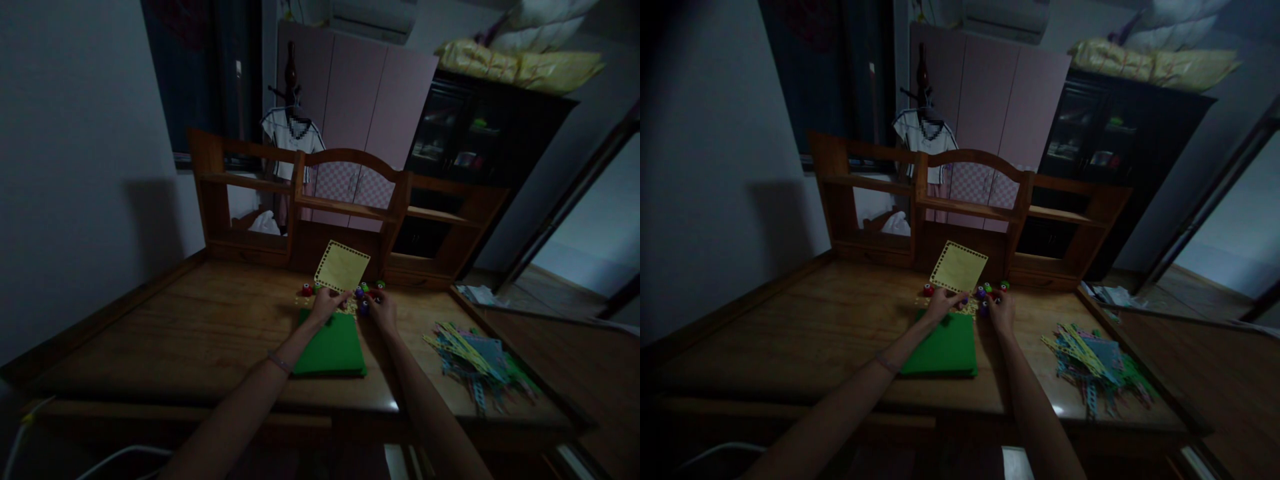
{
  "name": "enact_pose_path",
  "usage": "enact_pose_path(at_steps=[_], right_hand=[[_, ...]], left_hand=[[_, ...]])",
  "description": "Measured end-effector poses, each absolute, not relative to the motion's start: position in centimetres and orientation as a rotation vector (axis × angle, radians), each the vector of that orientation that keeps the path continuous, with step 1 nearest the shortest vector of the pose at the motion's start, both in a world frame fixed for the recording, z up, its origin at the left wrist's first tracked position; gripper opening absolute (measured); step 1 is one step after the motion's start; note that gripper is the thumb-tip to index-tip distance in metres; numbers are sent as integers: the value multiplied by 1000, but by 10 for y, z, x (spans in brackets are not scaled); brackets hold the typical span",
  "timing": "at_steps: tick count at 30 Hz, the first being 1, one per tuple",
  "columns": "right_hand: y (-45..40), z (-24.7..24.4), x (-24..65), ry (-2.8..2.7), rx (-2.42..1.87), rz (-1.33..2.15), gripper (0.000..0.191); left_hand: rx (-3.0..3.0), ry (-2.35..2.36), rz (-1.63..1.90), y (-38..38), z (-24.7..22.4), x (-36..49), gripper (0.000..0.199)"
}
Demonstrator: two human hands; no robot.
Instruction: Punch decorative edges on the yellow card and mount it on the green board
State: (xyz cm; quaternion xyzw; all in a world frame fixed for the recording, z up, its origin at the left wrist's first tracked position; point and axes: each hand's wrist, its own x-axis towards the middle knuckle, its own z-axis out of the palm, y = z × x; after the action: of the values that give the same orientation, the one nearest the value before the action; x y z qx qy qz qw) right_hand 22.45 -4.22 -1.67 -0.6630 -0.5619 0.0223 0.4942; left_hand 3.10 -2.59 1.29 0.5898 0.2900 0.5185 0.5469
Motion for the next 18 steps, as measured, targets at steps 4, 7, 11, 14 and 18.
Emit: enact_pose_path(at_steps=[4,7,11,14,18], right_hand=[[-46,-9,223,-1310,-1577,40,36],[-45,-6,225,-1241,-1568,-35,37],[-44,-7,228,-1233,-1566,-118,34],[-46,-9,227,-1237,-1559,-123,31],[-56,8,219,-1198,-1504,-140,29]], left_hand=[[1400,686,1240,-25,11,31,35],[1382,733,1281,-26,12,30,37],[1301,784,1360,-27,15,30,34],[1282,770,1374,-26,15,30,32],[1297,775,1368,-24,13,30,32]])
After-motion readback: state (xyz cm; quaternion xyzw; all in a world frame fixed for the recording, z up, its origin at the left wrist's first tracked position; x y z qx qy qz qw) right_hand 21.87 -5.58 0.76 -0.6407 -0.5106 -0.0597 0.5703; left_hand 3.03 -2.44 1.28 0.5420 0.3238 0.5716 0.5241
